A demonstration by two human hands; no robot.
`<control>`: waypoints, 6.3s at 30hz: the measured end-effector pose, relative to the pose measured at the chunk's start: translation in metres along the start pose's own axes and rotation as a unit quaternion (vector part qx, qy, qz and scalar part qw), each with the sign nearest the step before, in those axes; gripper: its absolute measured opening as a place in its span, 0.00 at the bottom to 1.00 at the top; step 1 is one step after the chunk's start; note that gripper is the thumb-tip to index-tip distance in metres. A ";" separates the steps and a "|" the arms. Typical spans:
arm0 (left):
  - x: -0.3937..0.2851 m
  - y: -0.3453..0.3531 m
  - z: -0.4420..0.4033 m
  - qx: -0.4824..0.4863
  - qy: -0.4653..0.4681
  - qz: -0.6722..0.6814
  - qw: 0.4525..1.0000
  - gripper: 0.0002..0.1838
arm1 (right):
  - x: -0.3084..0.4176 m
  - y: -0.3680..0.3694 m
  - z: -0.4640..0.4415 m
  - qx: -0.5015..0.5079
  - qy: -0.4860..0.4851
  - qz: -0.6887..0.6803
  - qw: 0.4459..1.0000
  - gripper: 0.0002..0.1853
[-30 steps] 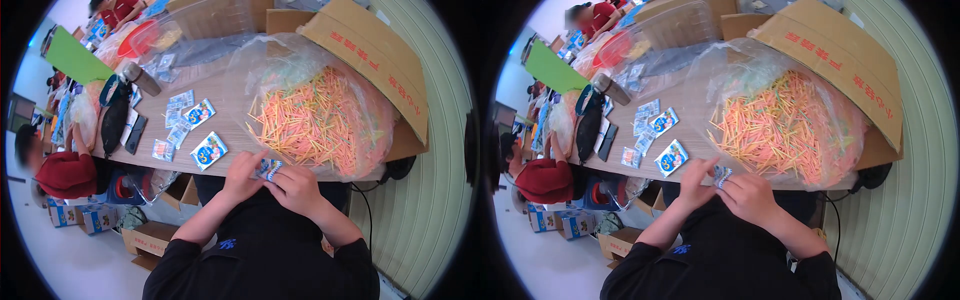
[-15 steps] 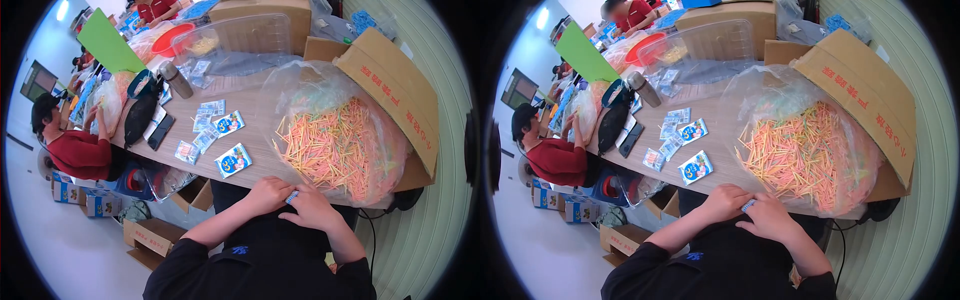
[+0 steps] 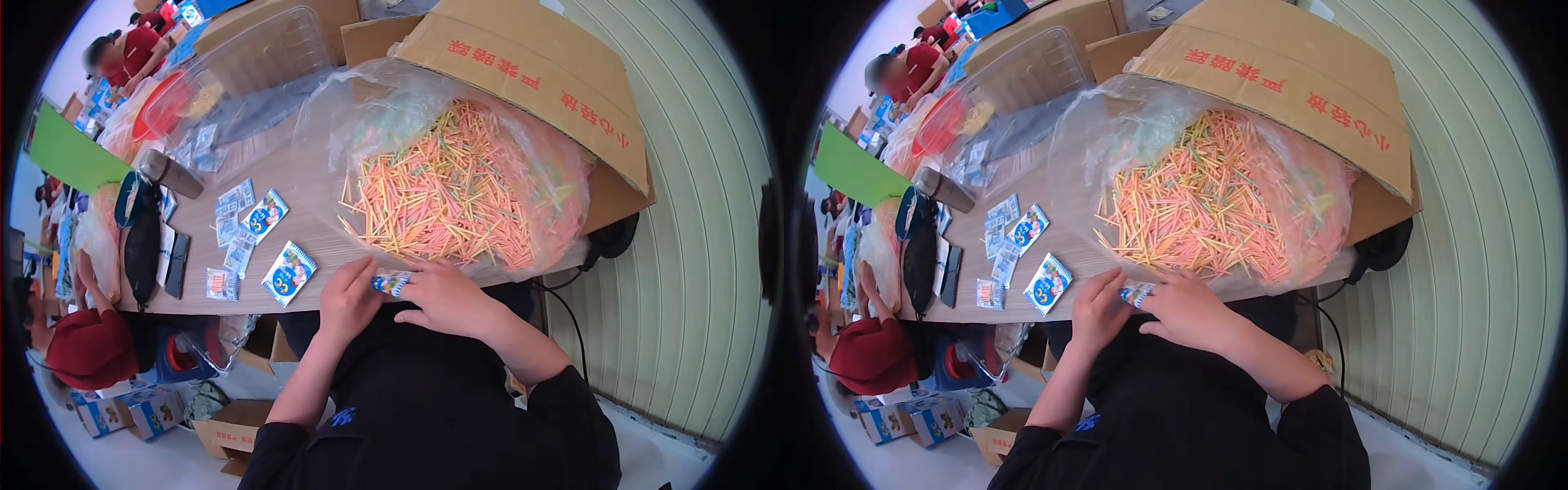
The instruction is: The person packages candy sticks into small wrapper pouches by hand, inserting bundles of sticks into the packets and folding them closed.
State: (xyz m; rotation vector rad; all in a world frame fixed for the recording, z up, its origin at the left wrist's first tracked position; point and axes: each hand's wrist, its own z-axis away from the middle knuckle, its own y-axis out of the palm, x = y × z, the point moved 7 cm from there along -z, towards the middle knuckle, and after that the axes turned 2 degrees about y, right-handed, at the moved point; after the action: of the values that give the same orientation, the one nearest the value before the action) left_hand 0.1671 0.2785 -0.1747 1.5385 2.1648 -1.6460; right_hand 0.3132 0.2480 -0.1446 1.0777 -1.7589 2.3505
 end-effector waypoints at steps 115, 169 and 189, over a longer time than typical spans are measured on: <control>0.055 0.012 0.010 -0.045 -0.150 0.182 0.971 0.25 | -0.058 -0.079 -0.044 -0.405 -0.092 -0.247 0.875 0.12; 0.026 0.034 0.012 -0.052 -0.231 0.817 0.526 0.21 | 0.005 -0.038 -0.048 -0.460 -0.138 -0.269 0.835 0.16; 0.000 -0.017 -0.001 -0.094 -0.155 0.656 0.733 0.19 | 0.016 -0.048 -0.047 -0.478 -0.116 -0.195 0.848 0.11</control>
State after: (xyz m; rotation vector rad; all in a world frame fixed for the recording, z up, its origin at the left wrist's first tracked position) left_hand 0.1560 0.2798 -0.1616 1.7689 0.5613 -0.9446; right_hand 0.2963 0.2996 -0.1023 1.3219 -2.0942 0.8895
